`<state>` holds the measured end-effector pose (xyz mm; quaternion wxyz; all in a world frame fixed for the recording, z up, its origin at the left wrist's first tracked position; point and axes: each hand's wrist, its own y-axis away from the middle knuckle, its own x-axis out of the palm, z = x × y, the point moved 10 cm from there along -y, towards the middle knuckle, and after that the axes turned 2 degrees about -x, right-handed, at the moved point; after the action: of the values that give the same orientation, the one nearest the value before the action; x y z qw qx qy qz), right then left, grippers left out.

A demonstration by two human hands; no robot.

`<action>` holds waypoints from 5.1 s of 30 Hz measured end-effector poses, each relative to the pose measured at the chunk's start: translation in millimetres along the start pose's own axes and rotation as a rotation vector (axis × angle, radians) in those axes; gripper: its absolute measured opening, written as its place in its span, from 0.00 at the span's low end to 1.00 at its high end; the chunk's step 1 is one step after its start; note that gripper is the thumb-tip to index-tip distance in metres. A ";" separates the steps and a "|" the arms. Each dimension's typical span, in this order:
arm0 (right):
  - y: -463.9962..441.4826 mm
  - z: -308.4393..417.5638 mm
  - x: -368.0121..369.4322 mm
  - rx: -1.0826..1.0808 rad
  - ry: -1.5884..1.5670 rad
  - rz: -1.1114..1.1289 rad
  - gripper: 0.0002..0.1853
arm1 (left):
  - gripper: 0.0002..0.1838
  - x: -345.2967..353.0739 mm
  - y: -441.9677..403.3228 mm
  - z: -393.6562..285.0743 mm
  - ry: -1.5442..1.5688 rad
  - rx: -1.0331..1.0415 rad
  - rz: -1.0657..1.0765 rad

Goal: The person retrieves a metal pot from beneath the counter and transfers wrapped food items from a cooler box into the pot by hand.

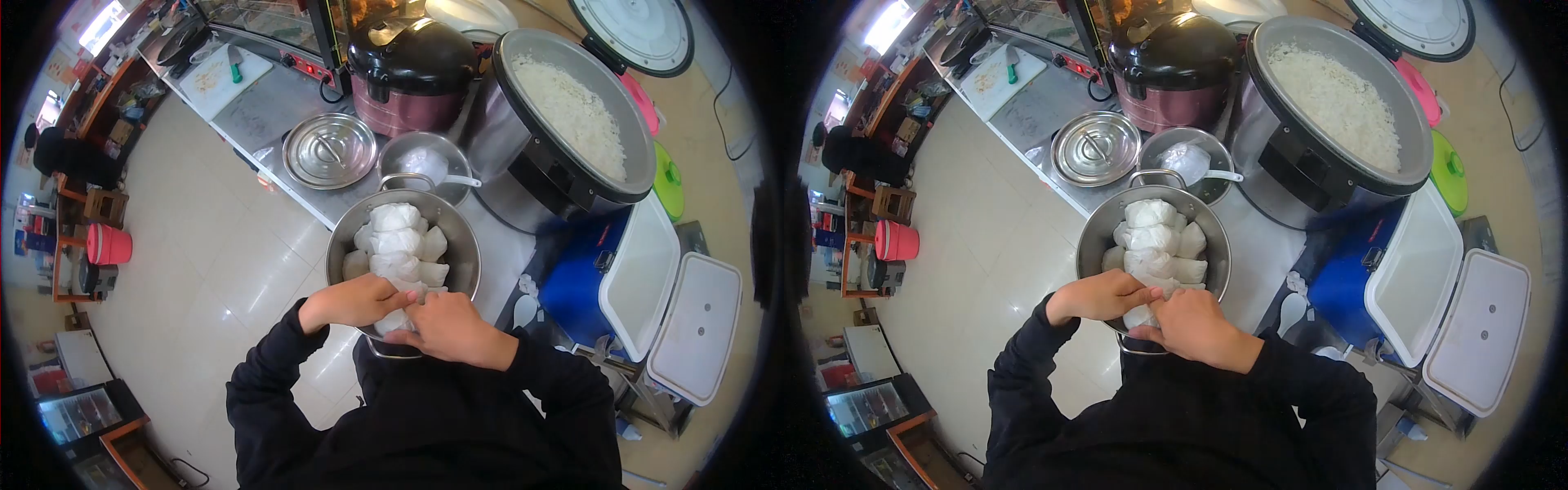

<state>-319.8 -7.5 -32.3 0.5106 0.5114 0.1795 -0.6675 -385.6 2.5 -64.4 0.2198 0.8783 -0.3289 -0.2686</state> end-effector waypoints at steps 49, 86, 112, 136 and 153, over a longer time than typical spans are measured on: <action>23.4 5.9 -9.0 -0.110 -0.385 0.103 0.09 | 0.20 -37.5 32.1 -60.8 -0.591 0.293 -0.647; 318.4 -482.8 30.8 1.120 -1.473 -0.958 0.25 | 0.04 -42.2 24.2 -51.6 -0.522 0.264 -0.854; 160.1 -38.0 -117.5 -0.384 -0.024 -1.300 0.29 | 0.55 10.6 -39.5 -144.1 1.141 0.507 0.155; 114.7 -99.6 -88.5 -0.024 -1.515 -1.375 0.29 | 0.41 -19.3 -4.8 -110.5 0.873 0.487 -0.123; 87.8 -118.6 -46.0 0.143 -1.848 -1.097 0.29 | 0.29 -67.6 -11.8 -81.1 -0.039 0.421 -0.493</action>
<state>-186.6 69.4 -16.6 0.0484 -0.3128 -0.1102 -0.9422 -373.4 74.7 12.6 -0.0448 0.9524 -0.1589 -0.2564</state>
